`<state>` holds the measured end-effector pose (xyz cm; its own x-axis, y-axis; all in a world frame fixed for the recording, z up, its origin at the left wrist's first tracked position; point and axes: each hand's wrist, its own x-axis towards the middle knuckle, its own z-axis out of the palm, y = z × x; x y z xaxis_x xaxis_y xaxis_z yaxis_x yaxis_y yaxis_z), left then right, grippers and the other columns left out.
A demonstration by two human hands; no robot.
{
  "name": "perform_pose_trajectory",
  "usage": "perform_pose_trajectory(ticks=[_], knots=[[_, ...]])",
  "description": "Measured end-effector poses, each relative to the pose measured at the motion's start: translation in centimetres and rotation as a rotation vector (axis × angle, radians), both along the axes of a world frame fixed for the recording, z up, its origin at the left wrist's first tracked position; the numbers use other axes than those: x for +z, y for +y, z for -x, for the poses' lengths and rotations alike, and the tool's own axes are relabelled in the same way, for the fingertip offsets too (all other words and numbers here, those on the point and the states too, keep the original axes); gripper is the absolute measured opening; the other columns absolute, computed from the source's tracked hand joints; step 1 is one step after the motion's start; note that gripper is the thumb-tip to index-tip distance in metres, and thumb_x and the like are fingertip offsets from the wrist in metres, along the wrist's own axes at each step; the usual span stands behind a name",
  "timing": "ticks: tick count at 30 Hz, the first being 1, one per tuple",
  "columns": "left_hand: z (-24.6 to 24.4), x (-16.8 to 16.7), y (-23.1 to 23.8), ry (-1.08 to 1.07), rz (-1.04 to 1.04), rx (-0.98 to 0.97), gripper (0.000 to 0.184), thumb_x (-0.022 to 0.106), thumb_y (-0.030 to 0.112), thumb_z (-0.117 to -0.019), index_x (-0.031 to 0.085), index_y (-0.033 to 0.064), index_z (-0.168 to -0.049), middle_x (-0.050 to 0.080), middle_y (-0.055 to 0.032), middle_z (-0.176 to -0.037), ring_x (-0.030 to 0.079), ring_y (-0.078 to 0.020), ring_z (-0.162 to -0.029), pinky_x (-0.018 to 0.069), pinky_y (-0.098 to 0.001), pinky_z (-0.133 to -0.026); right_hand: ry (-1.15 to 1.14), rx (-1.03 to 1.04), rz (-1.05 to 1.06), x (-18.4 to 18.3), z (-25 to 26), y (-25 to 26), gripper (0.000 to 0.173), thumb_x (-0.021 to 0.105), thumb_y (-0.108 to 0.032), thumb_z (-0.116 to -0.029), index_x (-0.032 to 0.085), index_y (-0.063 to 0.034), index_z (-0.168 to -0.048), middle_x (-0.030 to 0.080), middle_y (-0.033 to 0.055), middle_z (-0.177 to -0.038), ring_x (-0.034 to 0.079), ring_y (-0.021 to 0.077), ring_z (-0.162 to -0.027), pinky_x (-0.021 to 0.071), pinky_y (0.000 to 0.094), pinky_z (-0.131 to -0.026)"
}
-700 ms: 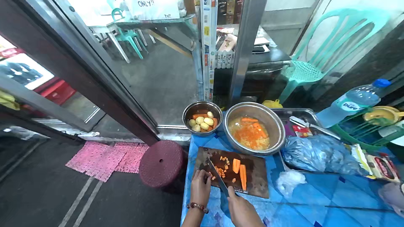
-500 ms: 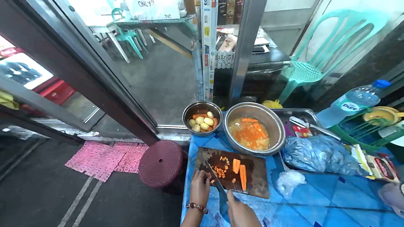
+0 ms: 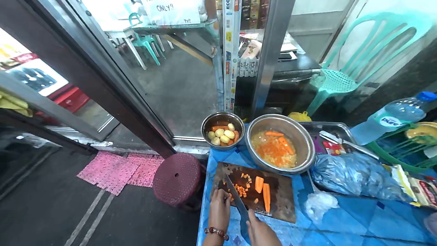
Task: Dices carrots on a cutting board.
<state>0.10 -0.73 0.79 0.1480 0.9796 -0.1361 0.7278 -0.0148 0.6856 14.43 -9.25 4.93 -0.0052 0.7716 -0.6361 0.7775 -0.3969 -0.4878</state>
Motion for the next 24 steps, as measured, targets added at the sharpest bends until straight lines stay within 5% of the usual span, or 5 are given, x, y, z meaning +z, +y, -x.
perform_pose_trajectory(ticks=[12, 18, 24], knots=[[0.0, 0.2, -0.1, 0.087, 0.019, -0.001, 0.013, 0.066, 0.008, -0.0944, 0.073, 0.0005, -0.104, 0.070, -0.0166, -0.110, 0.070, -0.0271, -0.102, 0.0574, -0.0400, -0.093, -0.175, 0.091, 0.034, 1.0, 1.5, -0.1, 0.045, 0.041, -0.016, -0.1089, 0.038, -0.0036, -0.152, 0.073, 0.0262, -0.098, 0.073, 0.0478, -0.095, 0.0579, 0.0627, -0.081], [0.3, -0.3, 0.0, 0.084, -0.028, 0.066, 0.015, 0.070, 0.015, -0.0953, 0.076, 0.0060, -0.105, 0.071, -0.0159, -0.113, 0.068, -0.0310, -0.109, 0.0552, -0.0447, -0.098, -0.059, 0.022, 0.056, 1.6, 0.1, 0.7, 0.044, 0.037, -0.027, -0.1123, 0.041, -0.0034, -0.149, 0.072, 0.0260, -0.105, 0.072, 0.0459, -0.104, 0.0566, 0.0613, -0.087], [0.5, -1.1, -0.2, 0.064, -0.079, 0.068, 0.013, 0.069, 0.010, -0.0950, 0.075, 0.0024, -0.104, 0.069, -0.0179, -0.115, 0.068, -0.0324, -0.109, 0.0558, -0.0438, -0.097, -0.108, 0.067, 0.030, 2.4, 0.4, 0.0, 0.043, 0.035, -0.026, -0.1123, 0.043, -0.0051, -0.148, 0.073, 0.0251, -0.099, 0.073, 0.0464, -0.098, 0.0576, 0.0620, -0.083]])
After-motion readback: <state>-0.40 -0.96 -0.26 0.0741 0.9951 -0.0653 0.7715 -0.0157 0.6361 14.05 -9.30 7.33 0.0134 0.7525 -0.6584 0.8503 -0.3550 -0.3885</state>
